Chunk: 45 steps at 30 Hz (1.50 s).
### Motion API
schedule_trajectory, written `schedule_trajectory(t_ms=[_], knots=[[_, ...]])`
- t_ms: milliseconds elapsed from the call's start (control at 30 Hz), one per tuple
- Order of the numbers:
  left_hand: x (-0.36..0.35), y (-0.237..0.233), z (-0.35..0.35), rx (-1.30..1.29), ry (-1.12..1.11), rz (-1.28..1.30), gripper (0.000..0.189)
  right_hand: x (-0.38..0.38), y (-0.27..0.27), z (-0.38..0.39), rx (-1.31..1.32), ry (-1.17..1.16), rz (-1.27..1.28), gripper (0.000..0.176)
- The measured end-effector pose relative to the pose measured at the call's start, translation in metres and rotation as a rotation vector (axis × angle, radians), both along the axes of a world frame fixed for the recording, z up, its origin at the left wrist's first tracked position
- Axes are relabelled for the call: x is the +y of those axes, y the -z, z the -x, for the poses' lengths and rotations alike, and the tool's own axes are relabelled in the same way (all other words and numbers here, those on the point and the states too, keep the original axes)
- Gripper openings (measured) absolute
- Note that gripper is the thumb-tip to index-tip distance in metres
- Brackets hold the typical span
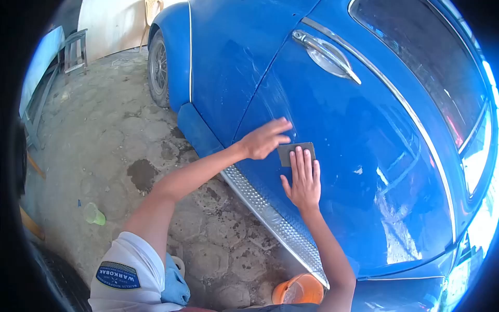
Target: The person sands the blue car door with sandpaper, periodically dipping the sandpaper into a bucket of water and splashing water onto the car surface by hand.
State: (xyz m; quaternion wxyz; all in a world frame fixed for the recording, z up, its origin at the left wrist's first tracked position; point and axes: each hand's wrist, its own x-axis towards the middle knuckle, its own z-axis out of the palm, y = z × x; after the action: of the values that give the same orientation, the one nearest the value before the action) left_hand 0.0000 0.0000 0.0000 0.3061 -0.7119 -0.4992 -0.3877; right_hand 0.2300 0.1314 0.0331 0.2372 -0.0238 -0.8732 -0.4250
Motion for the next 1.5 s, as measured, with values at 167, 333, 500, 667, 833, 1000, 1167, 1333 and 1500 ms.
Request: schedule_trajectory(t_ms=[167,333,500,667,833,1000,1167,1333,1500], knots=[[-0.024,-0.012,-0.001,-0.143,-0.380,-0.265,0.047,0.002,-0.010,0.003,0.210,-0.130,0.037,0.086],[-0.007,-0.058,0.010,-0.187,-0.426,-0.347,0.057,0.010,-0.179,0.005,0.709,0.038,0.044,0.088],[0.020,-0.088,-0.004,-0.355,-0.611,-0.519,0.068,-0.005,-0.151,0.031,0.694,-0.216,0.221,0.097],[0.003,-0.073,0.015,-0.243,-0.527,-0.406,0.068,-0.012,-0.046,0.050,0.290,-0.138,0.045,0.067],[-0.021,-0.037,0.043,-0.248,-0.592,-0.372,0.064,-0.007,-0.132,0.032,0.711,-0.055,0.119,0.064],[-0.022,-0.023,0.051,-0.287,-0.601,-0.395,0.062,-0.021,-0.108,0.054,0.567,-0.125,0.269,0.068],[-0.009,-0.023,0.041,-0.290,-0.644,-0.477,0.063,-0.016,0.019,0.068,0.059,-0.243,-0.059,0.070],[-0.005,-0.021,0.021,-0.307,-0.493,-0.462,0.061,0.027,-0.059,-0.007,0.297,-0.146,-0.037,0.068],[0.023,-0.045,-0.012,-0.294,-0.419,-0.547,0.059,0.092,-0.172,-0.086,0.755,-0.079,0.121,0.061]])
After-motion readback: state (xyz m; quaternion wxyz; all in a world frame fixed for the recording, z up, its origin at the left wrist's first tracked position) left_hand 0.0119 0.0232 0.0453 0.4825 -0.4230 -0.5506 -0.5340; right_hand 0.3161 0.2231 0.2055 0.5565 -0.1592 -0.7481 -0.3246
